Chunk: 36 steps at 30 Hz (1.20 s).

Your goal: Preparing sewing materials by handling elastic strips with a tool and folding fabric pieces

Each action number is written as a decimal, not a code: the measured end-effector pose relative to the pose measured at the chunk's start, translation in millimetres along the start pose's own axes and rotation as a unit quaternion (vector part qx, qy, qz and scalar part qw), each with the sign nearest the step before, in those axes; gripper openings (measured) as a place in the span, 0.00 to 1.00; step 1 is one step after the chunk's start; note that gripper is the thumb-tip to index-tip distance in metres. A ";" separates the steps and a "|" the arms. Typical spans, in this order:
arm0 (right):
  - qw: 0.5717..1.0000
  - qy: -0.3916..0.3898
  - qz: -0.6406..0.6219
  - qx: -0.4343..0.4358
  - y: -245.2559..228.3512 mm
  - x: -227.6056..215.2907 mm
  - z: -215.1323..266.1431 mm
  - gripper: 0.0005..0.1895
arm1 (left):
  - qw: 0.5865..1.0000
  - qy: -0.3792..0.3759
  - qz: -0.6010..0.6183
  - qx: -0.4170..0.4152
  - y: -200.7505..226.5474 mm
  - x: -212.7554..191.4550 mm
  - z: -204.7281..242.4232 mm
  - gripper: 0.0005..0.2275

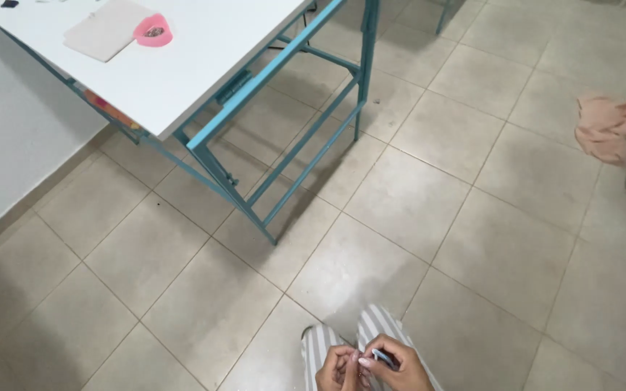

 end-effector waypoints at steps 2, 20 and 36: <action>1.000 0.014 0.020 0.015 11.5 -9.6 -43.5 0.06 | 1.000 -0.005 0.011 -0.025 18.1 18.5 -40.5 0.06; 0.995 0.014 -0.088 -0.043 -447.2 -79.1 -184.2 0.19 | 0.991 -0.033 -0.078 0.106 369.2 218.0 -169.7 0.12; 0.922 0.087 -0.300 -0.227 -624.0 -183.6 -457.4 0.15 | 0.896 -0.393 0.081 0.190 509.3 263.8 -386.2 0.12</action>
Point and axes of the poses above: each hand's wrist, its own z-axis away from the middle knuckle, its own x-axis out of the palm, y = z × x, the point moved 9 cm from there along -z, towards the middle knuckle, and after that the axes turned 2 degrees about x, right-handed, at the moved point
